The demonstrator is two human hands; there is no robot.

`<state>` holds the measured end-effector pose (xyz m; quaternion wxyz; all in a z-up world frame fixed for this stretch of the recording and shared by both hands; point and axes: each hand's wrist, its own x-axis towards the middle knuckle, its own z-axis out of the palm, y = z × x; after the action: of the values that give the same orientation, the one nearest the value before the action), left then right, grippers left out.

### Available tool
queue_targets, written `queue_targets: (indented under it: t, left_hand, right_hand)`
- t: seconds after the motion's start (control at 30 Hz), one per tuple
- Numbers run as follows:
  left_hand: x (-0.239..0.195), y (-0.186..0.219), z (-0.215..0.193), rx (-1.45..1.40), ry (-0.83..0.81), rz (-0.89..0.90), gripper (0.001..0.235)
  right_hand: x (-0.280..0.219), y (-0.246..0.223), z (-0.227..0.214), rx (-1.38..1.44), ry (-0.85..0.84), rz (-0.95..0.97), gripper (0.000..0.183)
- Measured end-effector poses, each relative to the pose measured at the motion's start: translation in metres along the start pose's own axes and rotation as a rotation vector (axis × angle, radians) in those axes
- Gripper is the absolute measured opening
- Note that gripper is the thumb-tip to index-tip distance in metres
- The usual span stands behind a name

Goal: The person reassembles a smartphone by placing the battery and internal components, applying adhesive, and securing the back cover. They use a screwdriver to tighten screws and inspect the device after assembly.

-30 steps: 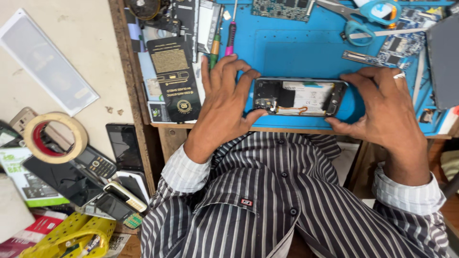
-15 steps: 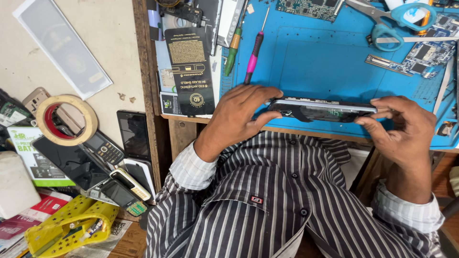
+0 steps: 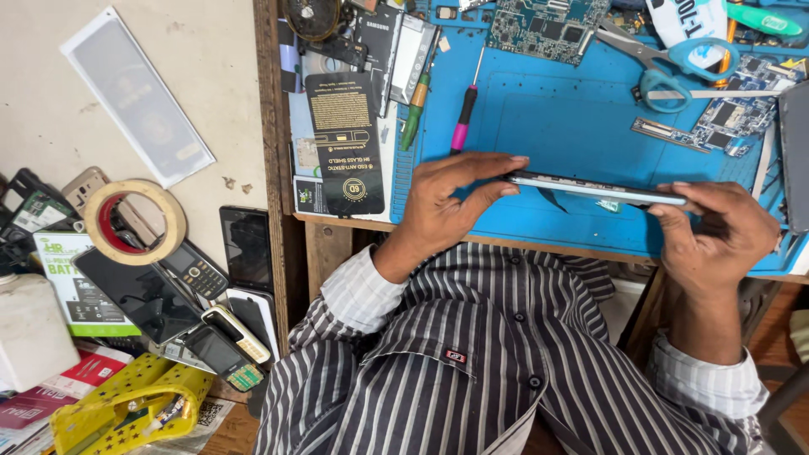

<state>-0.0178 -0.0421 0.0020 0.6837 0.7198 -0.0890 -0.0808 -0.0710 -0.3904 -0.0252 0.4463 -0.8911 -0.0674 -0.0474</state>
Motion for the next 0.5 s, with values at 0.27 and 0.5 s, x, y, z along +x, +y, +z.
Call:
queue_targets:
  t: [0.27, 0.5]
  left_hand:
    - [-0.005, -0.01, 0.016, -0.014, 0.072, 0.077, 0.02]
    - [-0.003, -0.011, 0.019, -0.098, 0.069, 0.084, 0.013]
  right_hand:
    - [0.003, 0.001, -0.003, 0.026, -0.006, -0.117, 0.023]
    - [-0.002, 0.001, -0.002, -0.11, 0.07, -0.196, 0.02]
